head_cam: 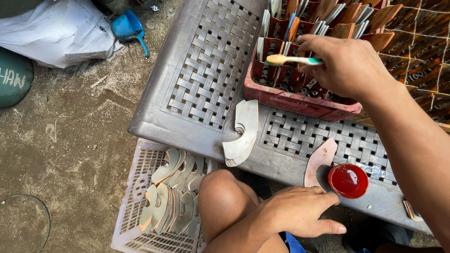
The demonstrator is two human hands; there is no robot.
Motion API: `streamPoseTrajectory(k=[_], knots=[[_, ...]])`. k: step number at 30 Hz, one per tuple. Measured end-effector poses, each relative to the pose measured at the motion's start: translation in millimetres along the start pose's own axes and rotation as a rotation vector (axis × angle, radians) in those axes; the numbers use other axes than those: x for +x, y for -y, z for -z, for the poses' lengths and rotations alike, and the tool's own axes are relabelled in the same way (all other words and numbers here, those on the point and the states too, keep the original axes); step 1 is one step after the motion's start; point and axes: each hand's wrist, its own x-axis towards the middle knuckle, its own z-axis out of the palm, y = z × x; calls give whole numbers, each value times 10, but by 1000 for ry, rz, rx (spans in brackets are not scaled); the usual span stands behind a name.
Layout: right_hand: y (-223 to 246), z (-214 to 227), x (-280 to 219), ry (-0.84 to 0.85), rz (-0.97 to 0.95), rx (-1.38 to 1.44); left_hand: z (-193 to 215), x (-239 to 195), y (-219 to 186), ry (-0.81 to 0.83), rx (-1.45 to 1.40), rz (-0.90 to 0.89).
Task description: The person sits on the ground and uses a small brush to apply red paint to curved wooden pieces. They dip the brush into a small container of red paint, coat each piece, and place the finished pieces into a red crate. The person repeats this process for several pieces.
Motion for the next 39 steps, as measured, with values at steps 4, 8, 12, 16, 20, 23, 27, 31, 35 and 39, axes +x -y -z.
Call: streamPoseTrajectory(k=[4,8,12,16,20,23,27,31,35,39], knots=[[45,2,-174,-14,-1,-39,-17,7,6,10,17,17],[115,-67,-255,-153,2,-61,-60,33,9,16,31,19],[160,-101,-120,-154,-105,-116,-56,77,5,41,45,6],[182,-47,71,-83,-193,-226,-46,60,14,12,55,18],[196,22,153,155,-366,-250,-35,31,-16,3,62,21],[191,55,154,49,-252,-282,-10,48,-32,-6,91,-10],[197,71,146,168,-378,-298,-24,67,-37,87,120,55],[337,208,218,314,-461,-288,-7,115,-74,70,104,2],[389,345,81,82,-477,-240,-18,117,-106,58,86,12],[113,443,-447,-203,-296,-162,135,81,-137,9,147,-25]])
